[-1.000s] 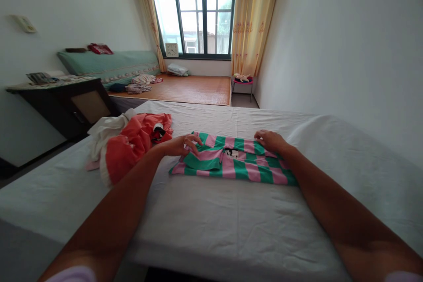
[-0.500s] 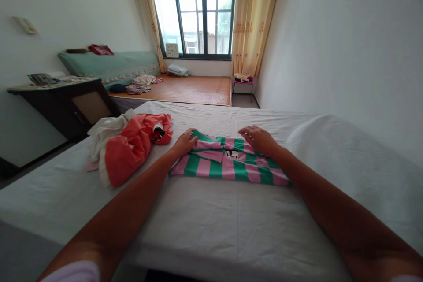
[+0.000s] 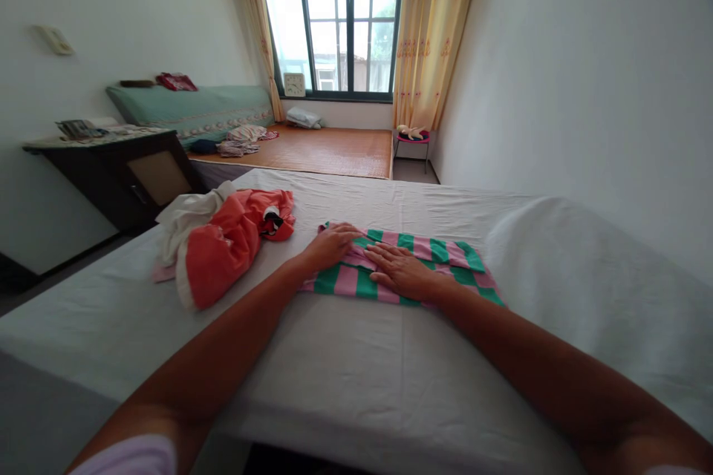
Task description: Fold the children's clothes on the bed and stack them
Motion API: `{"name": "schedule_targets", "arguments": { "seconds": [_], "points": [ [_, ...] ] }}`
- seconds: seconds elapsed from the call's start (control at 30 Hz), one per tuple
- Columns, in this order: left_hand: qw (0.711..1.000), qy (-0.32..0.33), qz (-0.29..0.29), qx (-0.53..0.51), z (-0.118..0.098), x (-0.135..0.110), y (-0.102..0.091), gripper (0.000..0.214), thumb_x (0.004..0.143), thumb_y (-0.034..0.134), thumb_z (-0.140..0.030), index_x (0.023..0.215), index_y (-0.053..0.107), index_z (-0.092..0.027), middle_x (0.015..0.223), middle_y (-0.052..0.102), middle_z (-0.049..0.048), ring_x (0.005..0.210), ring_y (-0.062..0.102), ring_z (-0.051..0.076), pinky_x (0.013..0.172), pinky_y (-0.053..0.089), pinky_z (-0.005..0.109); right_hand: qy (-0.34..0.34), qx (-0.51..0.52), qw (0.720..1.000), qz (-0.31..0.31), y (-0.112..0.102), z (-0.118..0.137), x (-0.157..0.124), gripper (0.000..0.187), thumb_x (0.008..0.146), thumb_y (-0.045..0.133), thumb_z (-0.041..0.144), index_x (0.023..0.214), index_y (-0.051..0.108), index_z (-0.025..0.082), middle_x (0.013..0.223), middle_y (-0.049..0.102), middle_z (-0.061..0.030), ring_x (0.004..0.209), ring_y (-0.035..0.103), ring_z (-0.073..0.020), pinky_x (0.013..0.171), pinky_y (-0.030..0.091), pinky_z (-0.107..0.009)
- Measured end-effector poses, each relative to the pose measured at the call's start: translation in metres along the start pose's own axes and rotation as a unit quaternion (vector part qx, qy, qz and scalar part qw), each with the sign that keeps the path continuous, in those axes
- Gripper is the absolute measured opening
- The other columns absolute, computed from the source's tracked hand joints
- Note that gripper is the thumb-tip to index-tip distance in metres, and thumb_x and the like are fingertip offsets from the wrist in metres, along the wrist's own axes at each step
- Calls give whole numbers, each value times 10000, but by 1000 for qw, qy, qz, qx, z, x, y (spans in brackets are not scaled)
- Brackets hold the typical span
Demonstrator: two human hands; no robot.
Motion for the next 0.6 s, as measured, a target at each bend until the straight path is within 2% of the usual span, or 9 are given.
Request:
{"name": "schedule_targets", "arguments": {
  "seconds": [0.07, 0.13, 0.3, 0.4, 0.5, 0.6],
  "points": [
    [999, 16, 46, 10, -7, -1, 18, 443, 953, 391, -370, 1366, 493, -246, 1420, 495, 38, 1330, 396, 198, 1131, 275, 372, -2, 2, 1000, -8, -1, 0, 0, 599, 961, 307, 538, 1500, 271, 280, 1514, 354, -52, 1402, 297, -234, 1134, 241, -440],
    [998, -3, 56, 38, -5, -3, 28, 504, 964, 337, -471, 1416, 423, -267, 1482, 419, 28, 1374, 339, 208, 1145, 233, 391, 3, 4, 1000, -11, -1, -1, 0, 603, 964, 295, 535, 1496, 288, 252, 1509, 360, -70, 1397, 308, -227, 1134, 246, -429],
    [997, -21, 49, 64, -2, -6, 32, 536, 967, 274, -526, 1428, 403, -286, 1492, 406, 16, 1380, 333, 208, 1140, 229, 387, 11, 6, 1000, 0, 3, -1, 2, 608, 976, 256, 516, 1473, 339, 175, 1512, 353, -93, 1399, 301, -225, 1142, 233, -430],
    [997, -19, 45, 60, -2, -6, 31, 536, 961, 277, -539, 1419, 418, -299, 1482, 420, 14, 1370, 348, 215, 1128, 247, 393, 16, 18, 1000, 4, 0, -9, -2, 596, 975, 266, 514, 1473, 338, 194, 1514, 354, -73, 1396, 307, -209, 1143, 243, -408],
    [997, -9, 51, 55, -3, -5, 31, 529, 962, 261, -541, 1410, 432, -316, 1478, 426, 19, 1357, 366, 236, 1119, 256, 415, 77, -2, 997, -2, -11, -46, -26, 549, 978, 269, 494, 1459, 363, 248, 1494, 394, -48, 1385, 331, -194, 1146, 236, -405],
    [997, -13, 56, 48, -1, -6, 31, 514, 959, 268, -543, 1405, 433, -349, 1480, 421, 12, 1353, 369, 259, 1110, 260, 445, 193, -66, 979, -1, -28, -109, -79, 498, 976, 299, 446, 1415, 434, 255, 1468, 435, -43, 1386, 333, -198, 1148, 224, -410]
  ]
}}
Point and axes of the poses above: each hand's wrist, its own x-axis towards the middle knuckle, its own y-axis out of the palm, z = x × y, the point moved 10 cm from there along x, towards the middle knuckle
